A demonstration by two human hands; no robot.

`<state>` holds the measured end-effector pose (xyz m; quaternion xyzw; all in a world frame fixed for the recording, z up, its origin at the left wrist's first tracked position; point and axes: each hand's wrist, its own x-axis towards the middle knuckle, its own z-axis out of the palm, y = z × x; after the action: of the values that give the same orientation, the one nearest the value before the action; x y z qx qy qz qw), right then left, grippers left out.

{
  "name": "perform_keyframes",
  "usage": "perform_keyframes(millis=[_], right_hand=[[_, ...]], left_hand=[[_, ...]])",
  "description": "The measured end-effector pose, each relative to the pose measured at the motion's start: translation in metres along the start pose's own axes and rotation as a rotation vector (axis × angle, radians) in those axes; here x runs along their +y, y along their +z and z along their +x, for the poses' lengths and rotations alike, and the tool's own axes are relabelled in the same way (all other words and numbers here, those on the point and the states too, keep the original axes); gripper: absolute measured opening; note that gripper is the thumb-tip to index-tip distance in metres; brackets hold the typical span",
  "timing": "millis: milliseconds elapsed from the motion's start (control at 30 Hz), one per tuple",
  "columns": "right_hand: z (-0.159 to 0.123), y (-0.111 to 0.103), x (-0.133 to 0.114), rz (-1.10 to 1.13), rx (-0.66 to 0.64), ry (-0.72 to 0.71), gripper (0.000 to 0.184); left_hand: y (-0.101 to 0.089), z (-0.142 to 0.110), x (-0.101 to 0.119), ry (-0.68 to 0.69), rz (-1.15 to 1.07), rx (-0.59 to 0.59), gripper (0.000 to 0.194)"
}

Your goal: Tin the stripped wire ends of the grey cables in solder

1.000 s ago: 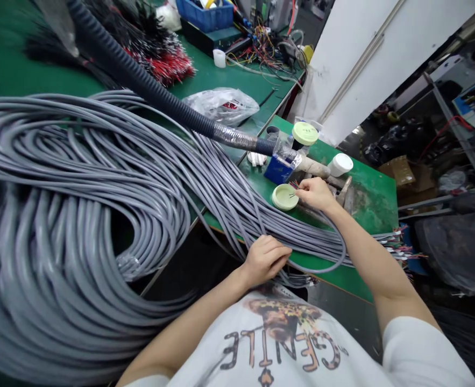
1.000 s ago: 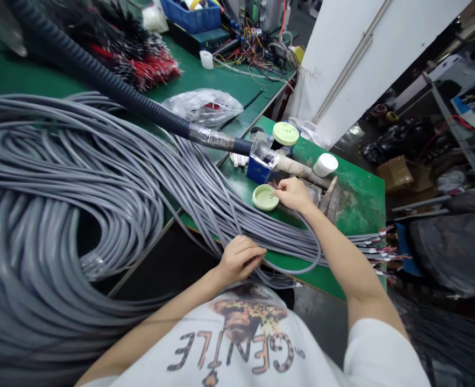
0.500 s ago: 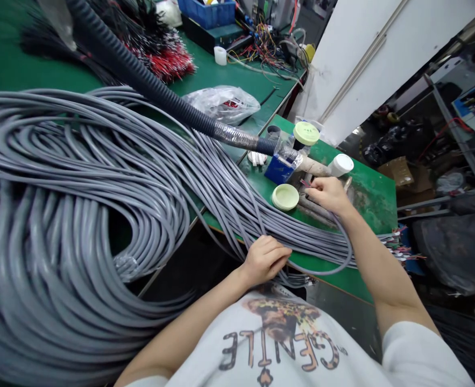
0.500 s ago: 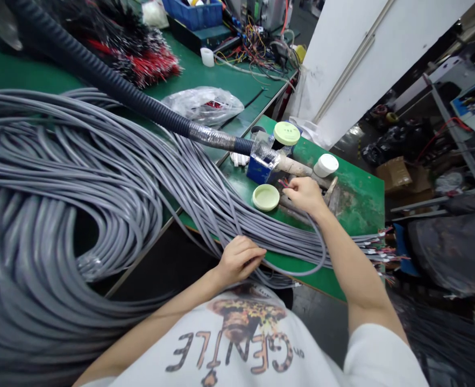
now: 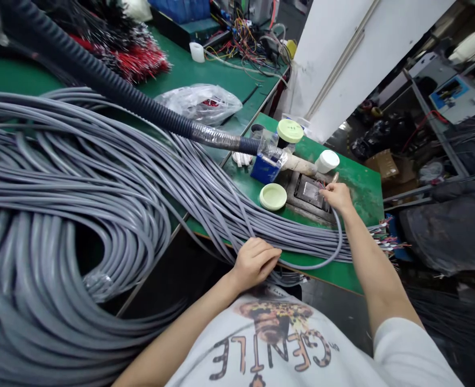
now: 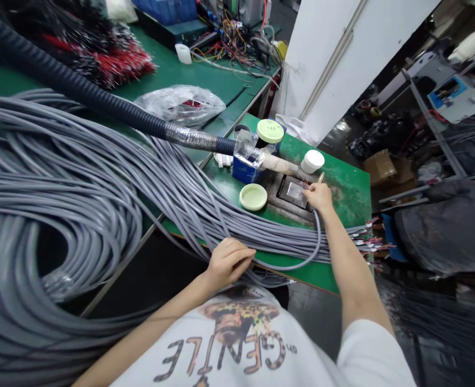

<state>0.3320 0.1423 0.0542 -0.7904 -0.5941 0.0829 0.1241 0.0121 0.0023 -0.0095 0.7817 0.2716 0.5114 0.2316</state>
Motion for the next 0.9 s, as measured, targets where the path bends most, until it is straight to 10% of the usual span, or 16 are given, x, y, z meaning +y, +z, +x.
perform_keyframes(millis=[267, 467, 733, 900], right_hand=[[-0.005, -0.005, -0.005, 0.099, -0.015, 0.002, 0.024], [-0.068, -0.044, -0.046, 0.531, -0.112, -0.087, 0.035], [-0.145, -0.05, -0.106, 0.878, -0.275, -0.133, 0.031], [-0.155, -0.04, -0.112, 1.009, -0.303, -0.113, 0.031]], left_hand=[[0.001, -0.001, 0.0, -0.017, 0.007, -0.003, 0.021], [0.0, 0.005, 0.006, -0.098, -0.108, 0.059, 0.019], [0.029, 0.052, 0.033, -0.723, -0.938, 0.257, 0.034], [0.051, 0.07, 0.04, -0.782, -1.158, 0.404, 0.018]])
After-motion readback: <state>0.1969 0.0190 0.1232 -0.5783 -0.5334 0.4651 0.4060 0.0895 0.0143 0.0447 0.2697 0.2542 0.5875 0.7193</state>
